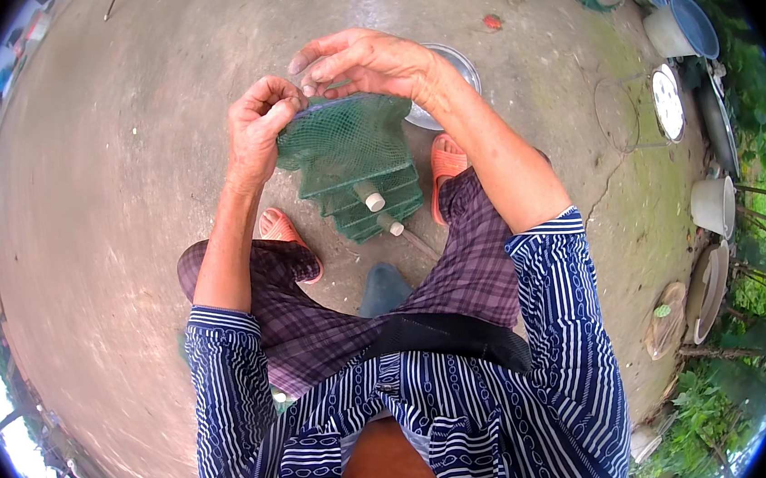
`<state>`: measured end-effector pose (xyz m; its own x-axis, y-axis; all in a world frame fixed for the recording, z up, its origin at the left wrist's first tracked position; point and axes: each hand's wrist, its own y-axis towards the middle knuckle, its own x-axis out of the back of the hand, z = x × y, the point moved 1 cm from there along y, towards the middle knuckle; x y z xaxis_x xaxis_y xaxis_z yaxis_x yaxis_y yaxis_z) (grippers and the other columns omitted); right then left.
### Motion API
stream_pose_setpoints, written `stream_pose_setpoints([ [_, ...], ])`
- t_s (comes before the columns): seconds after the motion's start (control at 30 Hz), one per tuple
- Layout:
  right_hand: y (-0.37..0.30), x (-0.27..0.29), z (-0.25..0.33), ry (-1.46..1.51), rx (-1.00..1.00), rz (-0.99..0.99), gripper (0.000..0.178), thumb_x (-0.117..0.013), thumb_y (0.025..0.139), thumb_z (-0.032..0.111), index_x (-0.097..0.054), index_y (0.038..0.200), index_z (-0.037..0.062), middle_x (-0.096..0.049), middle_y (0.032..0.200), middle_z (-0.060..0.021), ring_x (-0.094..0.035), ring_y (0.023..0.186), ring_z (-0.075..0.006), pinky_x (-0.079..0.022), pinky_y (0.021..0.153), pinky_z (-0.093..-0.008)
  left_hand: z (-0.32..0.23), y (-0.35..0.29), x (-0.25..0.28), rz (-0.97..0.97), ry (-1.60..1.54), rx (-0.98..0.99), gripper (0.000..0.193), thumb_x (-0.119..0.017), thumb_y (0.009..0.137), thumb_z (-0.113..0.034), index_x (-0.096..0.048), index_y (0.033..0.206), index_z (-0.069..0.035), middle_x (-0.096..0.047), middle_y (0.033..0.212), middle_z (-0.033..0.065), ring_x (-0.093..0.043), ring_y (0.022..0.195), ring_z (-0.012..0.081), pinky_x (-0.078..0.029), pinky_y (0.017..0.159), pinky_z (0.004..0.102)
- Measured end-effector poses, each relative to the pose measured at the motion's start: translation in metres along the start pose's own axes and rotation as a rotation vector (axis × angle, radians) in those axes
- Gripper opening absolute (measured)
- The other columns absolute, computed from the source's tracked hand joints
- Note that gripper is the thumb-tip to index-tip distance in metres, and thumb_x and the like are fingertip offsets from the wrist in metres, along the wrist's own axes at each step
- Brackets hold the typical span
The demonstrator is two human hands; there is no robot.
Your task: The person mends a series of green mesh fishing traps by hand, using a needle and thread to weave through the net edges and secure the structure.
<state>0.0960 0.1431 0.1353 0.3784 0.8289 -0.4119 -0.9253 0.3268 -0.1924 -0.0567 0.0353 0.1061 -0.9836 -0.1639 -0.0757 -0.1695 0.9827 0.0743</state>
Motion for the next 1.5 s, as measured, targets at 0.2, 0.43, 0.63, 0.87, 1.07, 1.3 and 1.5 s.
stream_pose_setpoints([
  [0.2,0.003,0.002,-0.001,-0.042,0.020,0.008,0.038,-0.061,0.075,0.012,-0.050,0.110,0.0016,-0.061,0.088,-0.0068,-0.055,0.085,-0.0127,-0.041,0.082,-0.0266,-0.003,0.003,-0.001,-0.008,-0.012,0.000,0.007,-0.054,0.072,-0.006,-0.056,0.077,-0.001,-0.054,0.069,-0.0019,-0.048,0.063,0.0043,-0.038,0.058,0.0186],
  [0.43,0.007,0.001,-0.001,-0.054,0.037,0.014,0.039,-0.060,0.075,0.010,-0.049,0.111,0.0000,-0.062,0.088,-0.0082,-0.056,0.084,-0.0141,-0.042,0.080,-0.0263,0.003,0.006,0.000,-0.002,-0.097,0.018,0.006,-0.053,0.073,-0.004,-0.055,0.077,-0.001,-0.055,0.073,0.0004,-0.050,0.068,0.0068,-0.039,0.063,0.0206],
  [0.63,0.013,0.010,-0.004,-0.072,0.008,-0.042,0.038,-0.060,0.075,0.009,-0.051,0.110,-0.0010,-0.062,0.087,-0.0073,-0.056,0.080,-0.0129,-0.043,0.078,-0.0250,0.005,0.009,-0.001,-0.008,-0.164,0.026,0.006,-0.054,0.073,-0.004,-0.056,0.078,-0.001,-0.055,0.072,0.0004,-0.050,0.067,0.0071,-0.040,0.062,0.0208],
  [0.87,0.015,0.012,-0.007,-0.049,0.004,-0.034,0.035,-0.060,0.075,0.009,-0.053,0.108,-0.0017,-0.061,0.085,-0.0058,-0.056,0.078,-0.0116,-0.044,0.076,-0.0240,0.005,0.009,0.000,-0.002,-0.172,0.001,0.005,-0.056,0.073,-0.003,-0.056,0.078,-0.001,-0.056,0.072,0.0002,-0.052,0.067,0.0073,-0.041,0.062,0.0207],
  [1.07,0.016,0.012,-0.008,-0.043,0.007,-0.037,0.033,-0.061,0.075,0.009,-0.054,0.105,-0.0017,-0.061,0.085,-0.0055,-0.056,0.077,-0.0113,-0.044,0.074,-0.0233,0.004,0.010,0.001,0.000,-0.189,0.018,0.004,-0.057,0.073,-0.004,-0.056,0.076,-0.001,-0.056,0.071,0.0002,-0.052,0.066,0.0072,-0.040,0.062,0.0200],
  [1.3,0.017,0.012,-0.009,-0.048,0.009,-0.038,0.031,-0.061,0.074,0.009,-0.056,0.103,-0.0012,-0.061,0.084,-0.0044,-0.055,0.076,-0.0109,-0.044,0.072,-0.0226,0.005,0.010,0.003,0.027,-0.192,-0.007,0.005,-0.057,0.072,-0.004,-0.057,0.075,-0.001,-0.056,0.071,0.0005,-0.051,0.066,0.0071,-0.040,0.061,0.0202],
  [1.5,0.015,0.010,-0.007,-0.045,0.016,-0.036,0.030,-0.061,0.074,0.009,-0.056,0.102,-0.0010,-0.060,0.083,-0.0042,-0.055,0.076,-0.0108,-0.044,0.071,-0.0223,0.005,0.011,0.002,0.020,-0.184,0.015,0.007,-0.055,0.070,-0.002,-0.056,0.076,0.000,-0.056,0.073,0.0021,-0.050,0.067,0.0089,-0.039,0.064,0.0222],
])
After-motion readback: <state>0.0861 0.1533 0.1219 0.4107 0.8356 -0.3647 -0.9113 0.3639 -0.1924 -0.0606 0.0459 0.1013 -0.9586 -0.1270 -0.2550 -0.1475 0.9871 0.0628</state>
